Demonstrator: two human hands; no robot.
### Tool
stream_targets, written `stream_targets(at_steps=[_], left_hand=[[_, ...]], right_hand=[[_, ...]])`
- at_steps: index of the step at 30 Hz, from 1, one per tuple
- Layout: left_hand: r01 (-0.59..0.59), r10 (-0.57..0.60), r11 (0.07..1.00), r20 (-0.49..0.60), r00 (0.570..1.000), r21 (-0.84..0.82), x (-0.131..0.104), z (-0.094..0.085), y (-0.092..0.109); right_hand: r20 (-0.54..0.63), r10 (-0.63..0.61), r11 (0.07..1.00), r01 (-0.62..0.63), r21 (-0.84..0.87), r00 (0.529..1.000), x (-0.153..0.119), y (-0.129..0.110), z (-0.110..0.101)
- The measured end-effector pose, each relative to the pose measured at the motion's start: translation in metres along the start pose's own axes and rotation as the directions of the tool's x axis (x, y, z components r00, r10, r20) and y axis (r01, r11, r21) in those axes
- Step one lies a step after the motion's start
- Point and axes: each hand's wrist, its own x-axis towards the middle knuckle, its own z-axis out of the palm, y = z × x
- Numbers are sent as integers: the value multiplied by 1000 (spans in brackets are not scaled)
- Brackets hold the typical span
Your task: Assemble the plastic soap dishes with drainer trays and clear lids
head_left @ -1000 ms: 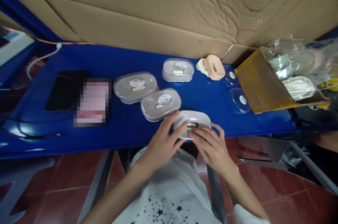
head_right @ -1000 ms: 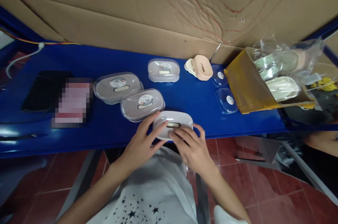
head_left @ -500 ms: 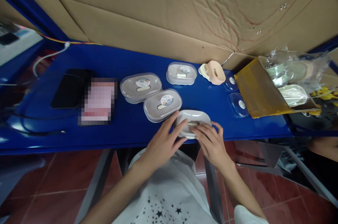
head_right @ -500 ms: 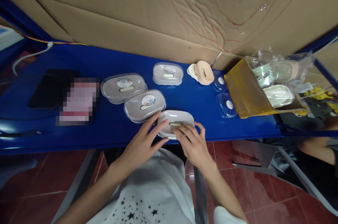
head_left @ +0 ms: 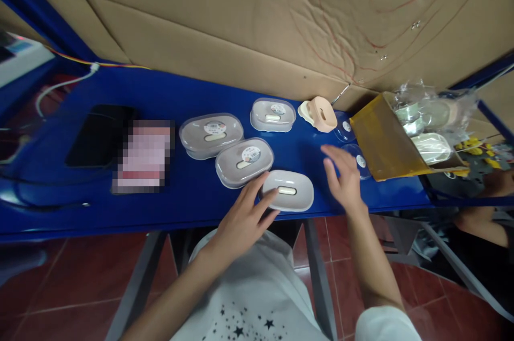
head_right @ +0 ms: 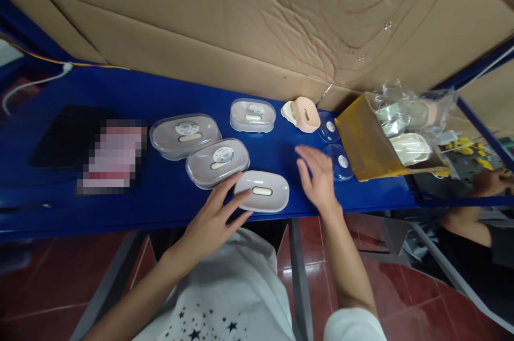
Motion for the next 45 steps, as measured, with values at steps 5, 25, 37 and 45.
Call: stream_targets(at_steps=[5, 25, 37, 45], left_hand=[[17, -17, 1000, -10, 1000, -24, -2, -2, -1], [165, -149, 954, 82, 986, -252, 0, -5, -5], [81, -71, 981, 64, 995, -178, -2, -6, -5], [89, -73, 979, 90, 993, -186, -2, -10, -5]], right_hand=[[50, 191, 965, -178, -195, 980, 75, 64, 31], [47, -33, 952, 18, 305, 998, -73, -33, -16], [55, 13, 987, -22, 161, 998, -20, 30, 5], [92, 127, 979, -110, -171, 988, 86, 76, 14]])
